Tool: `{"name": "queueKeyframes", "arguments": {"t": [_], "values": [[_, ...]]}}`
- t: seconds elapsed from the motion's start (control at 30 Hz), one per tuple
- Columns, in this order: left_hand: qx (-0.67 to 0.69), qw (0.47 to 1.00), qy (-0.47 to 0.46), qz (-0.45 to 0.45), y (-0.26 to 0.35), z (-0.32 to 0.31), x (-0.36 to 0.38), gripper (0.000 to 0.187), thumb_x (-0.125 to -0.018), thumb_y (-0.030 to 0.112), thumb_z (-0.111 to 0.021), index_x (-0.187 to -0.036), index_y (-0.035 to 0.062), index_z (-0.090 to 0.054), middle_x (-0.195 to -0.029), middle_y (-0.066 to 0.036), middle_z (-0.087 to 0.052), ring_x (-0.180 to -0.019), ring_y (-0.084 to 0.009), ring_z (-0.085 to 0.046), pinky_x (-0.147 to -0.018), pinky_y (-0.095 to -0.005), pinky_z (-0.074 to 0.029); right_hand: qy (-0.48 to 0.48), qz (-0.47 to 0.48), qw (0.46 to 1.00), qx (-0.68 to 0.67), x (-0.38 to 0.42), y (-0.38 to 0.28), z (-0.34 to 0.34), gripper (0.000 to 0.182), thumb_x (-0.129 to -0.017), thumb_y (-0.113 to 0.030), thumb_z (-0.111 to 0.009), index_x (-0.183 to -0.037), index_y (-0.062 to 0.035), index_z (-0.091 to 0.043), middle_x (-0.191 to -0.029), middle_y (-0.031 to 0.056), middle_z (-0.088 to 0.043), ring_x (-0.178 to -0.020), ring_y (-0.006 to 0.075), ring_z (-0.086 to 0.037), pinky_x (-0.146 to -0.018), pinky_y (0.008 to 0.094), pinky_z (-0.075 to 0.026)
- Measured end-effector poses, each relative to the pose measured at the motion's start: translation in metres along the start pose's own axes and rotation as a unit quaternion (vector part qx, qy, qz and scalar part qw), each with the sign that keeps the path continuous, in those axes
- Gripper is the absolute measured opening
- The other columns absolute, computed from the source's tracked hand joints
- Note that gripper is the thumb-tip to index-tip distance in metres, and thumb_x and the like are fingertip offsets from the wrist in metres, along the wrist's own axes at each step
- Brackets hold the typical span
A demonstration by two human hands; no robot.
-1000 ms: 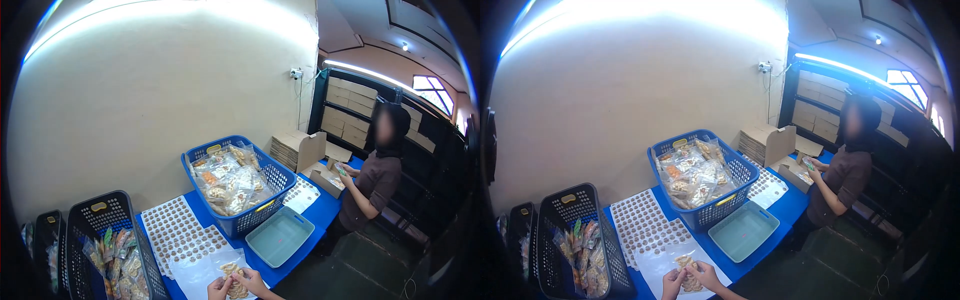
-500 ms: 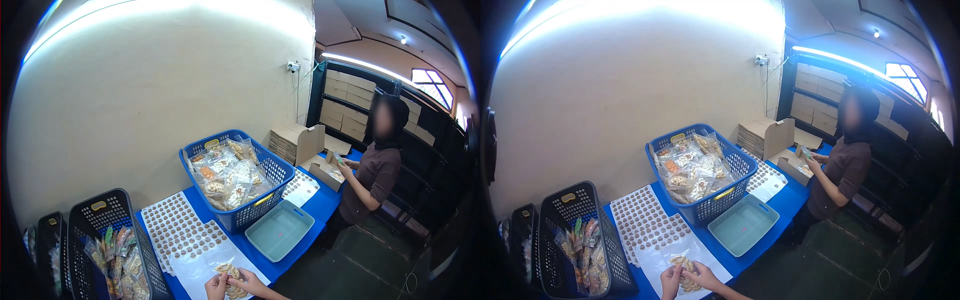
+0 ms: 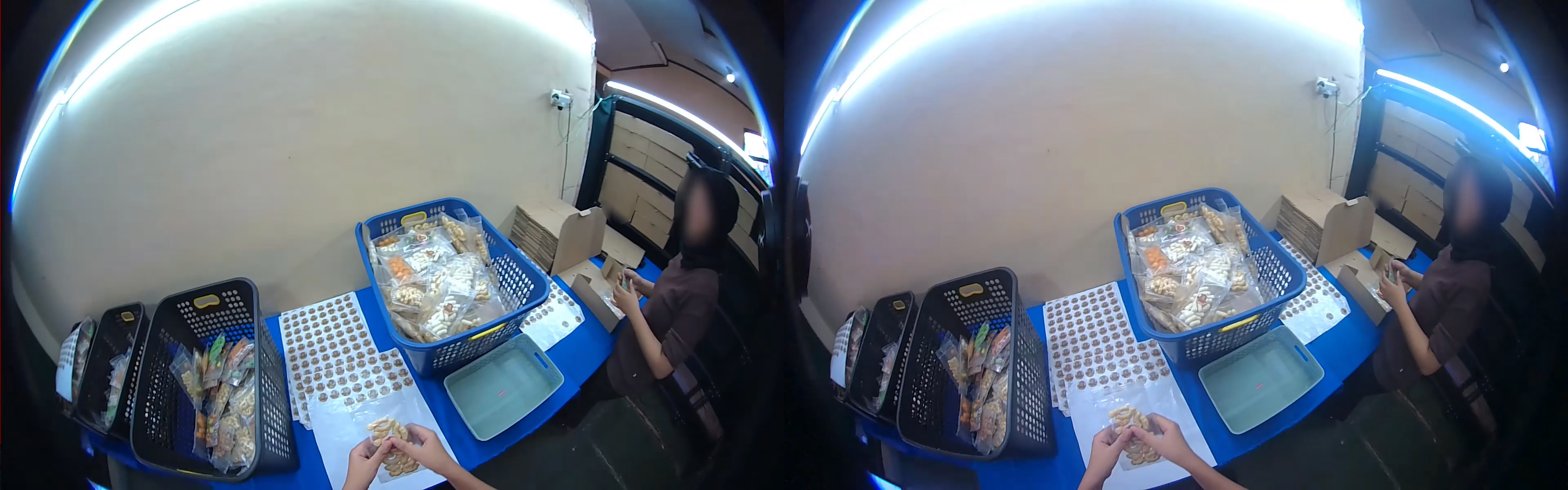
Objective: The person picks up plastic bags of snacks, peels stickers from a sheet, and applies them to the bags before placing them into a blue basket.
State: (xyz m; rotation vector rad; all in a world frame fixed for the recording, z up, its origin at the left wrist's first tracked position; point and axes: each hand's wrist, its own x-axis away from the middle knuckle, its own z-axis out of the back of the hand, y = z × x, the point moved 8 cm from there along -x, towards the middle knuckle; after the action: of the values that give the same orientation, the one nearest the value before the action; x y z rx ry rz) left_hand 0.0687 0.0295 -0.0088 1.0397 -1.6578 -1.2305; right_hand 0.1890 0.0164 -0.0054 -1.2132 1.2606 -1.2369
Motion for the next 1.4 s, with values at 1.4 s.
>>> {"name": "queueKeyframes", "arguments": {"t": [1.4], "values": [[-0.012,0.986,-0.071,-0.148,0.020,-0.234,-0.120,0.026,-0.086,0.017,-0.046,-0.106,0.0004,-0.049,-0.094,-0.005,-0.057,-0.087,-0.0114,-0.052,-0.074,-0.0234,-0.043,-0.011,0.191,0.981,-0.034,-0.028,-0.119,0.261,0.049,-0.074,-0.016,-0.064,-0.115,-0.0034,-0.040,-0.091,0.0035,-0.051,-0.077,0.0106,-0.050,-0.068,0.0229,-0.041]]}}
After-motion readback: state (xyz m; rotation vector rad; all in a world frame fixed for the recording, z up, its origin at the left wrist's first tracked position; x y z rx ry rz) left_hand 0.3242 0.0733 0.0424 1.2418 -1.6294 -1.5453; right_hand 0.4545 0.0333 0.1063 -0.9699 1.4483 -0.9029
